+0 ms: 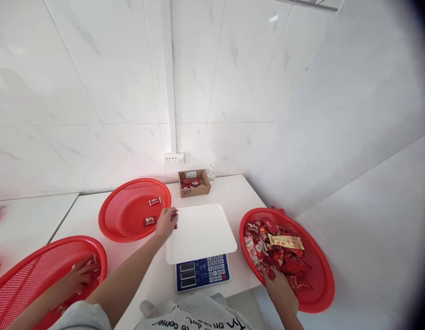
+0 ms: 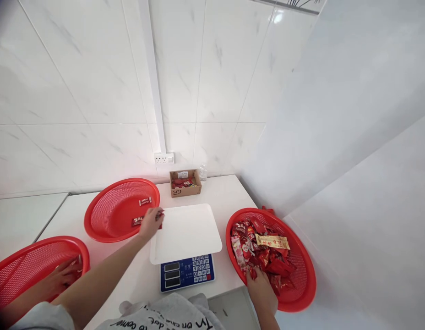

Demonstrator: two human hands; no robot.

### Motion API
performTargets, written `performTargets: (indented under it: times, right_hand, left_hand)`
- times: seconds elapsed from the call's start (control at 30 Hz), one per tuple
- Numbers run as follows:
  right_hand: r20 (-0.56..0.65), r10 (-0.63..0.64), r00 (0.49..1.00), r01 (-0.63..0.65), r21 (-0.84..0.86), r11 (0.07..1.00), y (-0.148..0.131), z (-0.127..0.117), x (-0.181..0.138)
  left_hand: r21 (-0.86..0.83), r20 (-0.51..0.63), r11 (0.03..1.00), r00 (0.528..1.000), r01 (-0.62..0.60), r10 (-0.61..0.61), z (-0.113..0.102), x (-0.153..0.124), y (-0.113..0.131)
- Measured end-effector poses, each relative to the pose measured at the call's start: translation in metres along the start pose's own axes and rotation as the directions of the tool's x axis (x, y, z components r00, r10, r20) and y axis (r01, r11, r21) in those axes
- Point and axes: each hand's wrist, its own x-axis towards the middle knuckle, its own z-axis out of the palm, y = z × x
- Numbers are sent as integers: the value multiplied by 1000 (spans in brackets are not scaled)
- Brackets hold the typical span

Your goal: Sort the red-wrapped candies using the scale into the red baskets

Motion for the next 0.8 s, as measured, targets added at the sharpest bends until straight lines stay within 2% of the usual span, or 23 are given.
performTargets:
  times: [0.1,0.2,0.27,0.33,0.37,0.4,0.43,0.47,0.5,0.53,0.57,0.63,0.67,0.73,0.77,0.8]
  right_hand:
    - [-2,45,999,-45,44,998,-3,-1,-1]
    - [-1,50,999,-50,74,996,-3,-3,-4]
    - [-32,110,993,-105,123,987,-4,-7,-8]
    - [-123,222,967,-188,239,953,-9,-12,-13]
    - [-182,267,946,-199,321,926,-15,-15,-16]
    - [-239,288,927,-178,396,901,-24,-18,-20]
    - [-287,259,922,-107,452,885,-36,-20,-25]
    - [-310,162,937,10,487,873,-52,-22,-30]
    - [-292,38,956,117,496,860,-69,-22,-37]
    - [-241,-110,964,218,491,843,-89,-21,-44]
    - [-160,-275,948,318,480,818,-109,-19,-52]
    - [-61,-509,859,476,464,748,-147,-10,-67]
    - [-26,-593,805,535,464,706,-162,-5,-74]
    - [36,-707,706,624,439,646,-182,5,-86]
    - [68,-735,674,645,430,631,-188,8,-89]
    - [97,-753,651,655,431,621,-191,10,-92]
  left_hand:
    - [-2,-67,983,981,184,-184,-39,12,-33]
    - [13,-81,935,932,354,-352,-62,13,-56]
    - [12,-121,925,919,379,-375,-65,4,-59]
    - [-59,-142,949,938,311,-317,-60,-13,-48]
    - [-135,-116,959,957,249,-265,-55,-24,-38]
    - [-253,-31,941,970,225,-241,-49,-37,-26]
    - [-386,108,886,967,256,-233,-44,-50,-11]
    - [-509,282,809,945,295,-167,-37,-63,4]
    - [-598,469,712,881,367,-60,-31,-76,20]
    - [-656,594,598,804,460,33,-24,-87,35]
    - [-690,656,465,751,554,79,-18,-96,49]
    - [-651,758,170,645,740,96,-5,-106,71]
    - [-564,822,46,556,824,121,1,-107,79]
    - [-408,894,-131,425,903,145,10,-104,89]
    - [-360,908,-189,390,914,155,13,-101,91]
    - [-343,909,-233,384,910,161,13,-98,91]
